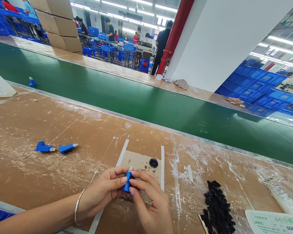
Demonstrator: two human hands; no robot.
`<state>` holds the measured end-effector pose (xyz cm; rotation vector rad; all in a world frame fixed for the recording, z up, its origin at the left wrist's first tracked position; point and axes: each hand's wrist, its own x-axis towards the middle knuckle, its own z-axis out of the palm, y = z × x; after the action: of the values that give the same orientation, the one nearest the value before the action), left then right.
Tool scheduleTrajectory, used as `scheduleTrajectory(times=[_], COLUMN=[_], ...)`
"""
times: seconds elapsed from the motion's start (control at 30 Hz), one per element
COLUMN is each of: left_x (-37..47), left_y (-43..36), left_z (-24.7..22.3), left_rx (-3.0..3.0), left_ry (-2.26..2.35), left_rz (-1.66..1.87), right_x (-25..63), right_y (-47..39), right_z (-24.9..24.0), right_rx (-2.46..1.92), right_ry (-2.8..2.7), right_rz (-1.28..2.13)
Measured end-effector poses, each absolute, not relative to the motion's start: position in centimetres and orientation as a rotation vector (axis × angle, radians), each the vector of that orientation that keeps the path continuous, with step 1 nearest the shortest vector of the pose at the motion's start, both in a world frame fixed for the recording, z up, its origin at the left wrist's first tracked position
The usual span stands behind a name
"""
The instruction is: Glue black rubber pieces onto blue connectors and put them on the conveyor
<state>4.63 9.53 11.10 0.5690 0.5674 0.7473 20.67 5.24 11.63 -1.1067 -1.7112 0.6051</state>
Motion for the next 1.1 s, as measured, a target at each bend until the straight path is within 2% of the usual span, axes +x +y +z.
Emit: scheduleTrajectory(times=[0.2, 0.3, 0.37, 0.53, 0.63, 0.73, 0.8, 0.87, 0.97, 1.1], left_x=[4.5, 4.4, 4.4, 4.2, 3.6, 2.7, 2.2, 2.0, 2.1, 2.3], left_y=[9.7, 9.7, 9.6, 9.9, 10.6, 11.4, 11.9, 12.1, 12.2, 12.3], left_z=[11.3, 11.4, 11.6, 12.2, 12.4, 12.6, 12.7, 12.8, 12.9, 12.6], left_rx=[0.628, 0.689, 0.744, 0.772, 0.769, 0.78, 0.769, 0.757, 0.75, 0.813], left_ry=[0.551, 0.565, 0.589, 0.647, 0.679, 0.699, 0.73, 0.764, 0.793, 0.799], left_rz=[0.758, 0.758, 0.754, 0.709, 0.73, 0.778, 0.806, 0.826, 0.836, 0.852], right_x=[20.4, 20.2, 19.7, 17.6, 18.5, 22.8, 27.0, 31.3, 36.1, 38.1], right_y=[5.1, 4.5, 3.9, 2.2, 1.0, -0.4, -1.1, -1.3, -0.8, 0.7], right_z=[10.8, 10.1, 9.9, 10.5, 10.2, 8.9, 8.1, 7.7, 7.9, 8.1], right_rx=[-1.068, -1.1, -1.175, -1.193, -1.138, -1.47, -1.818, -1.956, -2.107, -2.249], right_ry=[-1.903, -1.927, -1.848, -1.409, -1.154, -1.014, -1.06, -1.066, -1.187, -1.433], right_rz=[0.238, 0.171, 0.259, 0.733, 0.772, 0.579, 0.259, 0.089, -0.001, -0.081])
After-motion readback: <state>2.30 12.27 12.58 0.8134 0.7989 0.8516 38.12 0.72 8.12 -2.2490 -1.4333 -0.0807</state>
